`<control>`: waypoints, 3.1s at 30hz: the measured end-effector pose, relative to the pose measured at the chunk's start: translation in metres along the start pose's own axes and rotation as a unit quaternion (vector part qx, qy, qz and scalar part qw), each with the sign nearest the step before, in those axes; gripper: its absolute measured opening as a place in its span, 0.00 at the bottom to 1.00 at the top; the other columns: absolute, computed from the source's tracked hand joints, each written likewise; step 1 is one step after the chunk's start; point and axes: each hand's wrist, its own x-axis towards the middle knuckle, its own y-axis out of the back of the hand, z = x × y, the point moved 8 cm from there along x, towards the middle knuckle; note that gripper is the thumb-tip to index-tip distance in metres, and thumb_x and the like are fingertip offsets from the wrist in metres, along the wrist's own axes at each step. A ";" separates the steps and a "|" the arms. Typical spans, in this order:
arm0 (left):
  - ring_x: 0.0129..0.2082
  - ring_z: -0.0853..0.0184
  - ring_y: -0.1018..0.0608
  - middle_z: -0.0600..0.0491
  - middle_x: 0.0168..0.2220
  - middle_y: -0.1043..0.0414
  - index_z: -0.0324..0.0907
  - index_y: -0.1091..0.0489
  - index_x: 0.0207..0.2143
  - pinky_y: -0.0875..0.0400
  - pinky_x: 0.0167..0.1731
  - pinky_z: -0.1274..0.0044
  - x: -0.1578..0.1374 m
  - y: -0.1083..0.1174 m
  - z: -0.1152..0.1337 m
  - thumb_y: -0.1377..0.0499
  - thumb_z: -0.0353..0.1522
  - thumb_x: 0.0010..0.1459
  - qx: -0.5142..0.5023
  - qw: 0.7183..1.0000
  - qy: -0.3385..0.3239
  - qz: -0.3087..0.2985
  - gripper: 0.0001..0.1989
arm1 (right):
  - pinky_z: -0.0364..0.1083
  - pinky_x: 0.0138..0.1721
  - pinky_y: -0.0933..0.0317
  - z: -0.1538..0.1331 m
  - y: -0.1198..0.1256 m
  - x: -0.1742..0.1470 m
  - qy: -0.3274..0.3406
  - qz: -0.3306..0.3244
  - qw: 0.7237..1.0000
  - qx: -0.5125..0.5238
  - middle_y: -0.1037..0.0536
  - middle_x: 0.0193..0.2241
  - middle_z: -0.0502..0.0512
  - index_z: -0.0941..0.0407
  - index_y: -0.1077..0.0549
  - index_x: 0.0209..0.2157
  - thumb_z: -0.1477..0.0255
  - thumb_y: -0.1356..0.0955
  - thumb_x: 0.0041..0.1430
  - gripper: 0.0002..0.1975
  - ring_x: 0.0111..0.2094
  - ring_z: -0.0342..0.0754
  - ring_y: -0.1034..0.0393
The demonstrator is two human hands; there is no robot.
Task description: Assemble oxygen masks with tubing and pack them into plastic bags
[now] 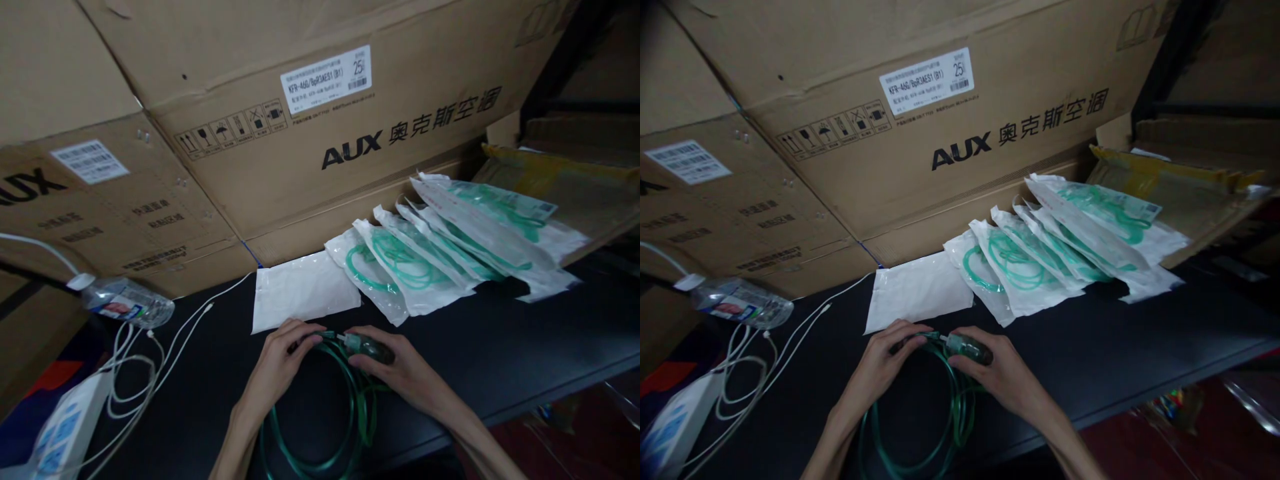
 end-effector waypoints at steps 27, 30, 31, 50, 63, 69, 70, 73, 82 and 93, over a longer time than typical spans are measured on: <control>0.40 0.67 0.20 0.52 0.41 0.22 0.45 0.27 0.50 0.23 0.42 0.74 -0.022 -0.003 0.030 0.44 0.33 0.72 0.100 0.980 -0.170 0.005 0.08 | 0.41 0.25 0.51 -0.032 -0.021 0.001 -0.025 -0.112 0.989 -0.098 0.40 0.25 0.43 0.55 0.28 0.34 0.62 0.37 0.71 0.14 0.26 0.41 0.48; 0.39 0.66 0.20 0.52 0.41 0.21 0.45 0.27 0.49 0.23 0.42 0.73 -0.021 -0.004 0.032 0.46 0.34 0.73 0.120 0.977 -0.175 0.001 0.09 | 0.41 0.27 0.48 -0.034 -0.023 0.003 -0.032 -0.119 0.989 -0.081 0.36 0.26 0.45 0.55 0.28 0.34 0.60 0.37 0.71 0.15 0.27 0.42 0.44; 0.39 0.66 0.20 0.52 0.41 0.21 0.44 0.27 0.48 0.24 0.42 0.72 -0.021 -0.004 0.033 0.46 0.34 0.73 0.129 0.975 -0.181 0.003 0.09 | 0.41 0.27 0.47 -0.035 -0.023 0.003 -0.033 -0.121 0.989 -0.078 0.35 0.27 0.45 0.55 0.28 0.34 0.60 0.37 0.71 0.15 0.27 0.42 0.43; 0.39 0.65 0.23 0.53 0.37 0.27 0.44 0.27 0.46 0.30 0.49 0.70 -0.024 -0.015 0.022 0.51 0.31 0.75 0.142 0.977 -0.140 -0.074 0.12 | 0.46 0.31 0.29 -0.060 -0.039 0.001 0.316 -0.151 0.788 -0.507 0.23 0.33 0.57 0.60 0.27 0.53 0.72 0.43 0.74 0.17 0.30 0.48 0.26; 0.47 0.60 0.23 0.51 0.46 0.21 0.48 0.24 0.52 0.31 0.52 0.67 -0.016 0.024 0.014 0.40 0.33 0.69 0.128 0.986 -0.087 0.061 0.11 | 0.57 0.42 0.23 -0.055 -0.037 0.010 0.229 -0.048 0.800 -0.552 0.21 0.44 0.66 0.60 0.31 0.58 0.75 0.34 0.67 0.19 0.42 0.60 0.20; 0.45 0.57 0.19 0.48 0.46 0.21 0.45 0.24 0.49 0.24 0.46 0.66 -0.036 0.054 0.013 0.37 0.43 0.65 0.155 0.978 -0.014 0.142 0.15 | 0.58 0.41 0.22 -0.053 -0.031 -0.004 0.216 0.004 0.801 -0.559 0.22 0.47 0.66 0.57 0.32 0.58 0.81 0.32 0.60 0.25 0.42 0.59 0.20; 0.45 0.55 0.19 0.48 0.47 0.22 0.46 0.24 0.51 0.23 0.46 0.65 -0.044 0.053 0.008 0.35 0.46 0.61 0.173 0.975 0.012 0.136 0.20 | 0.59 0.42 0.22 -0.052 -0.032 -0.007 0.223 0.005 0.798 -0.561 0.22 0.49 0.67 0.57 0.32 0.59 0.82 0.32 0.58 0.26 0.43 0.61 0.20; 0.52 0.46 0.20 0.43 0.52 0.23 0.45 0.27 0.55 0.24 0.50 0.59 -0.073 0.047 -0.015 0.30 0.50 0.52 0.236 0.961 0.090 0.114 0.32 | 0.62 0.45 0.23 -0.049 -0.037 -0.014 0.256 -0.002 0.784 -0.565 0.22 0.52 0.67 0.56 0.31 0.58 0.83 0.29 0.57 0.27 0.49 0.64 0.22; 0.53 0.61 0.21 0.49 0.57 0.28 0.51 0.29 0.56 0.30 0.52 0.72 -0.115 0.030 -0.022 0.47 0.31 0.67 0.258 0.936 0.239 -0.007 0.17 | 0.62 0.54 0.29 -0.041 -0.048 -0.038 0.344 -0.032 0.746 -0.569 0.23 0.57 0.65 0.52 0.30 0.59 0.81 0.24 0.55 0.31 0.55 0.64 0.25; 0.36 0.59 0.18 0.48 0.35 0.22 0.41 0.28 0.35 0.34 0.39 0.73 -0.095 0.037 -0.013 0.42 0.30 0.63 0.308 0.905 0.284 0.073 0.03 | 0.69 0.56 0.31 -0.029 -0.072 -0.074 0.323 0.141 0.767 -0.536 0.23 0.57 0.72 0.55 0.31 0.63 0.66 0.24 0.60 0.32 0.58 0.71 0.27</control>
